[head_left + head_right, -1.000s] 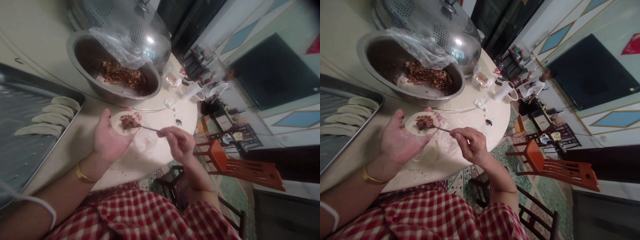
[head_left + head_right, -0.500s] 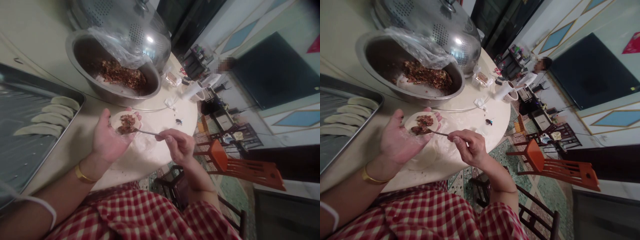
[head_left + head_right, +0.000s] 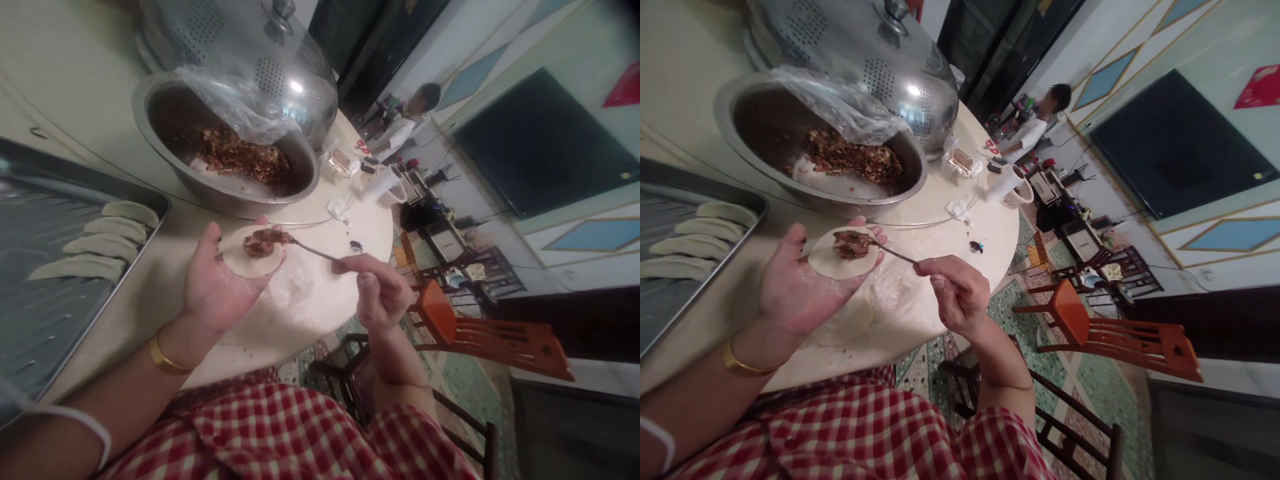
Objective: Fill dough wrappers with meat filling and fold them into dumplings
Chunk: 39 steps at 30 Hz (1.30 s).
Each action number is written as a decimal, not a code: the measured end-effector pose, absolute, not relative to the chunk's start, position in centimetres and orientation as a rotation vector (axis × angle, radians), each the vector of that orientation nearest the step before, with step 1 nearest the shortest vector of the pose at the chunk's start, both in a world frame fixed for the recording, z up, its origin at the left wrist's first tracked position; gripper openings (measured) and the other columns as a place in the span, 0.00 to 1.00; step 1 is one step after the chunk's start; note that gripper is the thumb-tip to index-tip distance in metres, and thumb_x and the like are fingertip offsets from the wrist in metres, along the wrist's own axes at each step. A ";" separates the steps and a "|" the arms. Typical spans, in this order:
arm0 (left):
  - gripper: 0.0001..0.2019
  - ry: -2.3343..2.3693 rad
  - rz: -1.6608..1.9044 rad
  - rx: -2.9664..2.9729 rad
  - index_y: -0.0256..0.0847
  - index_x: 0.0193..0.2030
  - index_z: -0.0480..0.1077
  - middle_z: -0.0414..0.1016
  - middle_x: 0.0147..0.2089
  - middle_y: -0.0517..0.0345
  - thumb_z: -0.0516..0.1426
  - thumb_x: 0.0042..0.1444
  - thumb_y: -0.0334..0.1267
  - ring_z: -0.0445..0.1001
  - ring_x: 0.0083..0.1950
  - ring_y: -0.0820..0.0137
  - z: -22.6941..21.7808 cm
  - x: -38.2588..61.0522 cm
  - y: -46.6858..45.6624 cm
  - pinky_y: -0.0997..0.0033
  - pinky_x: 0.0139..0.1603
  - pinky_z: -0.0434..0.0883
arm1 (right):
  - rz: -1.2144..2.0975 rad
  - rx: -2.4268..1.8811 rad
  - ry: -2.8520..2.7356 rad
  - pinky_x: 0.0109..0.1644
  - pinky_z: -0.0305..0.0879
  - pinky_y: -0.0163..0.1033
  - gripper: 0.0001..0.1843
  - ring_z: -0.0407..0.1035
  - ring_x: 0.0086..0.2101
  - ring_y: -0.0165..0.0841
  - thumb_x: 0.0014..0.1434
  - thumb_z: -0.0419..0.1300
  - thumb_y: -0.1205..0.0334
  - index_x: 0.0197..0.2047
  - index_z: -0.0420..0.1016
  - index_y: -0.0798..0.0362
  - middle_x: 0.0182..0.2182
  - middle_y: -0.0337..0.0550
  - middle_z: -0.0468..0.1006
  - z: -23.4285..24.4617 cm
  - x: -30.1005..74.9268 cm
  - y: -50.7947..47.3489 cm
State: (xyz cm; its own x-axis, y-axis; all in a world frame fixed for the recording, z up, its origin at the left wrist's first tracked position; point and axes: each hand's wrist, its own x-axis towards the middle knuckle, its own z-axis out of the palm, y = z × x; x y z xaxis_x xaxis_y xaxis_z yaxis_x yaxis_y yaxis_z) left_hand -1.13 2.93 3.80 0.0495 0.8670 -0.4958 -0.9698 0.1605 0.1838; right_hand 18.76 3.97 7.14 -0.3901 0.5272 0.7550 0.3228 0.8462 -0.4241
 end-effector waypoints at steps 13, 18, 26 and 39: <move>0.29 0.480 1.417 -0.271 0.30 0.66 0.64 0.82 0.46 0.38 0.42 0.70 0.50 0.83 0.46 0.59 3.9 -1.1 2.9 0.64 0.43 0.82 | 0.156 -0.606 -2.091 0.35 0.78 0.38 0.11 0.79 0.34 0.32 0.68 0.54 0.69 0.47 0.77 0.52 0.33 0.45 0.84 6.8 17.6 4.3; 0.30 0.498 1.415 -0.258 0.25 0.65 0.64 0.80 0.50 0.33 0.42 0.70 0.50 0.83 0.48 0.56 4.1 -1.2 2.9 0.64 0.41 0.82 | 0.159 -0.540 -2.158 0.35 0.78 0.37 0.10 0.79 0.33 0.33 0.67 0.54 0.70 0.46 0.76 0.55 0.32 0.47 0.84 6.5 17.5 4.1; 0.30 0.499 1.434 -0.240 0.24 0.65 0.64 0.79 0.51 0.32 0.42 0.70 0.49 0.82 0.48 0.55 3.8 -1.4 3.0 0.63 0.41 0.82 | 0.172 -0.505 -2.090 0.35 0.79 0.39 0.12 0.80 0.35 0.33 0.68 0.53 0.70 0.49 0.76 0.53 0.33 0.46 0.84 6.3 17.6 4.3; 0.36 0.480 1.377 -0.163 0.29 0.65 0.64 0.78 0.57 0.33 0.44 0.66 0.61 0.78 0.57 0.53 3.3 -1.5 2.8 0.59 0.49 0.80 | 0.440 -0.780 -1.768 0.37 0.80 0.38 0.16 0.81 0.32 0.30 0.68 0.55 0.45 0.42 0.74 0.47 0.35 0.38 0.82 7.7 15.3 12.4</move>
State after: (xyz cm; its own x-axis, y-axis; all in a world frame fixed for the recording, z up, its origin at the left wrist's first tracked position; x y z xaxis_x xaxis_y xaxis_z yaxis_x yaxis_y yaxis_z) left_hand -1.50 2.78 3.28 0.1140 0.9009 -0.4188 -0.9662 0.1987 0.1645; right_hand 15.29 12.36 7.66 -0.1832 0.6951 0.6951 0.2881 0.7140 -0.6381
